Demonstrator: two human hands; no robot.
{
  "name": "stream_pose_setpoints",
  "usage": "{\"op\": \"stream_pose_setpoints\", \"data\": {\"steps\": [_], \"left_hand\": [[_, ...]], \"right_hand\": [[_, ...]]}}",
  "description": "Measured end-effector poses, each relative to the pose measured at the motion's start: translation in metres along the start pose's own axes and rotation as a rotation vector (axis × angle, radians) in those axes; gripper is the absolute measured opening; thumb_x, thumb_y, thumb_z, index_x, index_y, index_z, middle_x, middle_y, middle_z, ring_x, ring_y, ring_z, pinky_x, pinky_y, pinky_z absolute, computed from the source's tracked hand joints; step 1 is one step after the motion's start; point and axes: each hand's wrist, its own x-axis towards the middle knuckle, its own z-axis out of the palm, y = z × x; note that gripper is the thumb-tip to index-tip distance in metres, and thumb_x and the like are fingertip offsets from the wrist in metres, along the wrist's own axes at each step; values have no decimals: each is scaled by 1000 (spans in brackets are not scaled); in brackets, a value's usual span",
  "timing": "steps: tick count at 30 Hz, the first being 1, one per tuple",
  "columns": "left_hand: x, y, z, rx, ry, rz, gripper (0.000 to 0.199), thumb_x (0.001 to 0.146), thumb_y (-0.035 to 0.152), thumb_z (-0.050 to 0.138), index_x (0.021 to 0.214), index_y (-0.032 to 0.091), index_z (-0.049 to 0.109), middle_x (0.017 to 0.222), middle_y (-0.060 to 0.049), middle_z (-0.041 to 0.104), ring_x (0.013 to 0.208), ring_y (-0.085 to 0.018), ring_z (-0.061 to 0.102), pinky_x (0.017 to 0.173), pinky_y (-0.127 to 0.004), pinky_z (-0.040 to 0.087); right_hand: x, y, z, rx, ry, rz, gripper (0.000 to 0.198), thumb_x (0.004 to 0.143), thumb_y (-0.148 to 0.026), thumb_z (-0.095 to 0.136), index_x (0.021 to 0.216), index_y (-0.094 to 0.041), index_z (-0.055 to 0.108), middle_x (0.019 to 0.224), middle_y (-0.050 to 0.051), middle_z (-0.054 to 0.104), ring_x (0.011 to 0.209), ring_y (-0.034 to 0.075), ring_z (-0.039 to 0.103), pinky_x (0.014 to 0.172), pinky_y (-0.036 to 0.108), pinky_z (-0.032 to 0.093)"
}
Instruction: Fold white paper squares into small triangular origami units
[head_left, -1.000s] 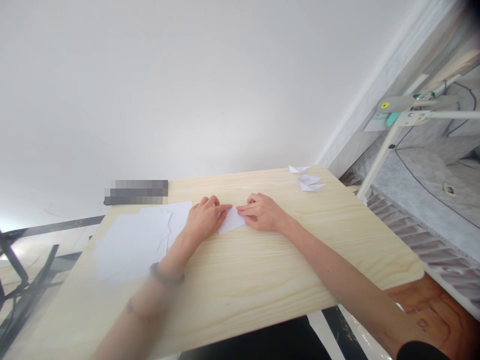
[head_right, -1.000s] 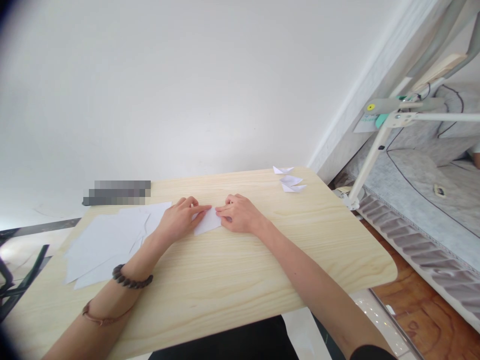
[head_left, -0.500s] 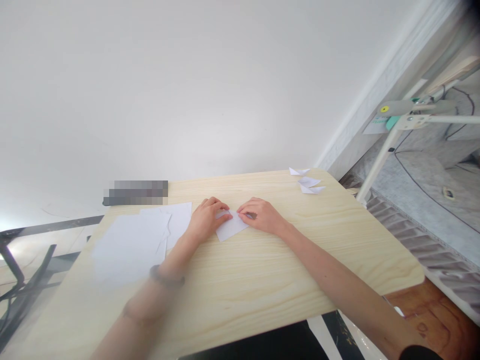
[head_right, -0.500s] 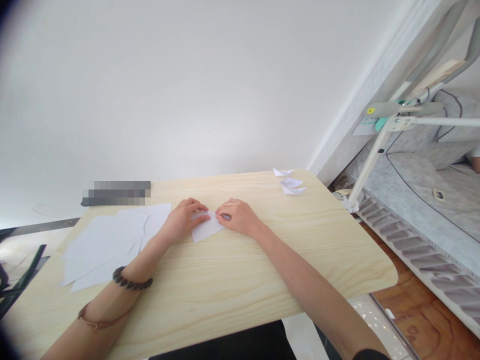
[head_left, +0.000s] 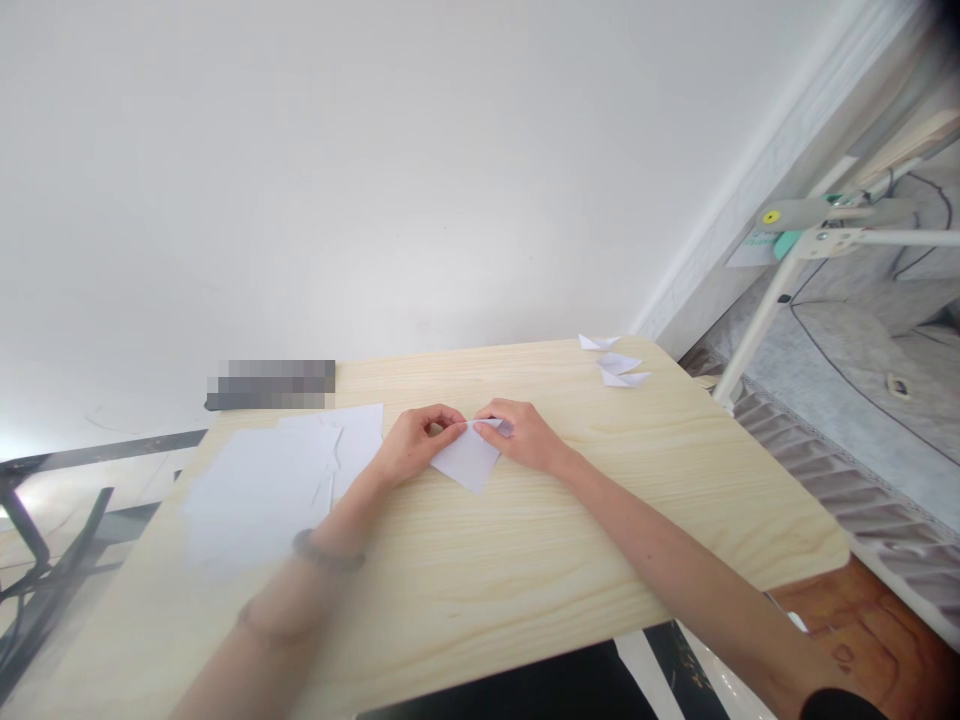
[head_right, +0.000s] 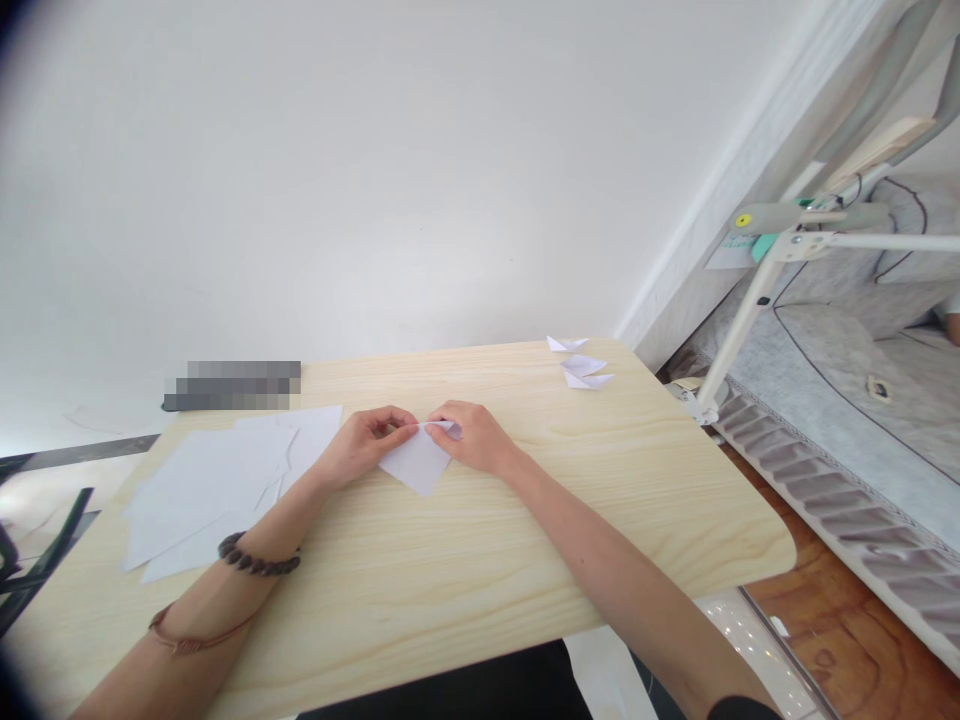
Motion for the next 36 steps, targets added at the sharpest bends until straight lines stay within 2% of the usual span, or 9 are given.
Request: {"op": "stream_pose_setpoints", "data": {"steps": [3,12,23,29,36], "left_hand": [[-1,3,2,12,-46,-8,29,77,40,48,81,14,61,73,-3,62,59,-11,51,50,-20,38],[-1,4,5,47,-56,0,23,74,34,49,77,14,61,68,-2,61,59,-11,51,50,-19,39],[0,0,-4,-70,-122,-64,25,73,37,50,75,14,59,70,-3,60,59,-12,52,51,-21,39],[-1,5,-5,42,-178,27,22,78,33,45,73,15,58,63,1,56,54,-9,47,48,-20,34],[-2,10,-1,249,-196,203,31,83,34,38,71,17,62,61,1,56,59,-11,48,59,-23,35]], "right_hand": [[-1,-2,1,-6,-32,-19,14,80,-23,47,78,-17,61,76,2,62,68,11,54,64,23,40],[0,-3,4,-9,-66,-8,12,75,-17,49,73,-17,61,72,0,62,64,10,53,61,21,38],[-2,5,-18,89,-219,90,12,71,-17,49,64,-15,58,61,-1,58,54,8,48,52,18,36],[-3,2,-13,142,-217,87,12,72,-16,48,64,-15,56,59,-2,55,53,7,46,51,18,35],[-3,-5,-5,124,-187,45,13,75,-20,48,69,-16,58,64,-1,57,57,8,47,54,19,35]]}}
